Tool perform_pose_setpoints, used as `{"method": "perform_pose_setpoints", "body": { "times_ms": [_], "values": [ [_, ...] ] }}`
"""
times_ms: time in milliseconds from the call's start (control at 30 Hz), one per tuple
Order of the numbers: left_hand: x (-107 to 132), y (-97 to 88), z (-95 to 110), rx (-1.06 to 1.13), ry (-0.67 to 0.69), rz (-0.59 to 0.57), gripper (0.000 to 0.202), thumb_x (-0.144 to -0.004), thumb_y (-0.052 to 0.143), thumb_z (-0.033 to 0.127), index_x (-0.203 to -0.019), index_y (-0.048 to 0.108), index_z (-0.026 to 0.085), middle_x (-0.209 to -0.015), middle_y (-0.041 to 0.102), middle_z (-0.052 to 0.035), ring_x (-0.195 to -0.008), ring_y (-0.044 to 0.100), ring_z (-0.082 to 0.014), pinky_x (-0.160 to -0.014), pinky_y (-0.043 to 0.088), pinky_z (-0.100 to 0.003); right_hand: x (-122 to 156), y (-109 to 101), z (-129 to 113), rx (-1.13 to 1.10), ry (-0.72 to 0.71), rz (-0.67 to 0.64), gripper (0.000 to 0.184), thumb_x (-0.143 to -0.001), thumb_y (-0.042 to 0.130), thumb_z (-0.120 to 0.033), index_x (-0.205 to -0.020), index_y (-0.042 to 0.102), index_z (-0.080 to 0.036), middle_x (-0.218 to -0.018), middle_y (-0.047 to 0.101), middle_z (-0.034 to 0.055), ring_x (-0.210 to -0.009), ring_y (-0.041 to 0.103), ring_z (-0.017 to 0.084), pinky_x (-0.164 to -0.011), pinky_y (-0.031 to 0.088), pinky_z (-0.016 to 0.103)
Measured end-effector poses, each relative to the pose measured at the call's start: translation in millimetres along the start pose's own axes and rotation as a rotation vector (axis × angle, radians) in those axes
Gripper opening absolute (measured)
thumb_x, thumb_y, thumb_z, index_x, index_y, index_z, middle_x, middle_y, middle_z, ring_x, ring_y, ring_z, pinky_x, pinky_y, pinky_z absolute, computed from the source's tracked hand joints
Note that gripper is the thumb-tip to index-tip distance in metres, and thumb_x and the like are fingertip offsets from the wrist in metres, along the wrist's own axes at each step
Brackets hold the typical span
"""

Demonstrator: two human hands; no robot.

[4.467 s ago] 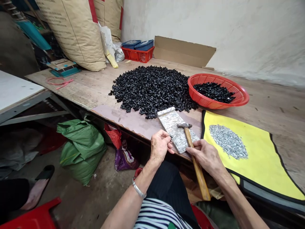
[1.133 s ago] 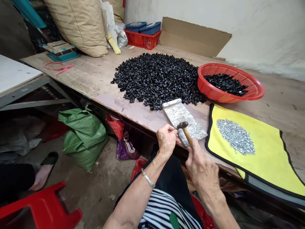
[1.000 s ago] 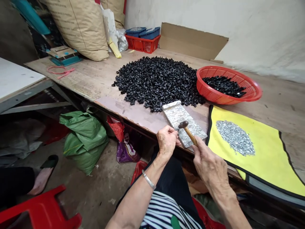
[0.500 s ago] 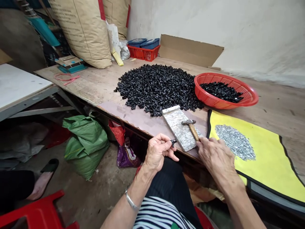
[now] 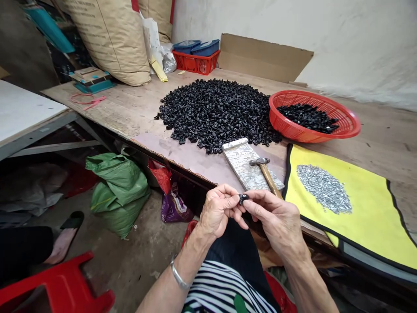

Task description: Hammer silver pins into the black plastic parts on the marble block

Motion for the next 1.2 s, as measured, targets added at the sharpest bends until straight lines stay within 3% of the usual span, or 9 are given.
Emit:
{"method": "perform_pose_setpoints", "body": {
  "times_ms": [100,267,367,500,633,867,1200],
  "values": [
    [3,3.0,2,-0.083,0.066,0.056,0.017,-0.065,0.069,0.020,-0.068,0.054,0.012,-0.050,0.058,0.0013,-0.035,0.052,-0.0113,-0.035,0.051,-0.029,2,-1,1,-0.038,0.003,0.001,0.020,-0.066,0.069,-0.031,-0.080,0.068,-0.016,-0.063,0.064,0.0005,-0.048,0.047,0.007,-0.044,0.038,0.020],
    [14,10.3,10,-0.458,0.281,0.141,0.006,-0.069,0.065,0.017,-0.066,0.060,0.014,-0.056,0.059,0.0019,-0.043,0.056,-0.0107,-0.045,0.049,-0.023,6,-1,5,-0.136,0.019,-0.023,0.021,-0.065,0.072,-0.026,-0.085,0.069,-0.019,-0.062,0.062,-0.0014,-0.049,0.049,0.008,-0.046,0.040,0.021],
    [20,11.2,13,-0.630,0.402,0.128,0.005,-0.073,0.062,0.017,-0.068,0.063,0.016,-0.065,0.060,0.0008,-0.049,0.056,-0.0094,-0.050,0.048,-0.022,7,0,6,-0.178,0.022,-0.016,0.023,-0.064,0.073,-0.024,-0.086,0.069,-0.019,-0.060,0.062,-0.0012,-0.049,0.050,0.009,-0.046,0.041,0.022],
    [22,9.6,13,-0.669,0.465,0.101,0.007,-0.076,0.060,0.016,-0.071,0.065,0.017,-0.070,0.060,-0.0002,-0.051,0.056,-0.0092,-0.051,0.048,-0.022,7,2,5,-0.220,0.028,-0.006,0.023,-0.063,0.074,-0.022,-0.085,0.069,-0.019,-0.064,0.064,-0.0005,-0.048,0.050,0.008,-0.046,0.041,0.021],
    [22,10.0,13,-0.636,0.448,0.123,0.005,-0.074,0.061,0.015,-0.070,0.064,0.017,-0.068,0.060,0.0008,-0.050,0.057,-0.0092,-0.050,0.048,-0.022,7,3,6,-0.269,0.046,0.010,0.024,-0.059,0.075,-0.021,-0.082,0.070,-0.017,-0.064,0.065,0.0008,-0.047,0.049,0.008,-0.044,0.039,0.021],
    [18,11.7,13,-0.402,0.203,0.186,0.011,-0.067,0.067,0.021,-0.066,0.058,0.014,-0.049,0.057,0.0033,-0.035,0.054,-0.0120,-0.036,0.047,-0.023,6,4,11,-0.284,0.068,0.004,0.026,-0.060,0.075,-0.022,-0.085,0.068,-0.017,-0.066,0.063,-0.0002,-0.046,0.046,0.006,-0.044,0.037,0.021],
    [10,6.7,13,-0.374,0.174,0.196,0.016,-0.065,0.069,0.025,-0.066,0.058,0.014,-0.049,0.058,0.0030,-0.035,0.054,-0.0113,-0.035,0.047,-0.023,-3,7,12,-0.248,0.068,-0.015,0.022,-0.063,0.074,-0.026,-0.082,0.067,-0.016,-0.058,0.059,-0.0018,-0.046,0.045,0.007,-0.044,0.035,0.022]
  ]
}}
Point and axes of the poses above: each hand's wrist, its own x-axis away from the middle knuckle, its own y-axis out of the palm, z = x × y, the point moved 1 cm from there along -x, towards the middle knuckle
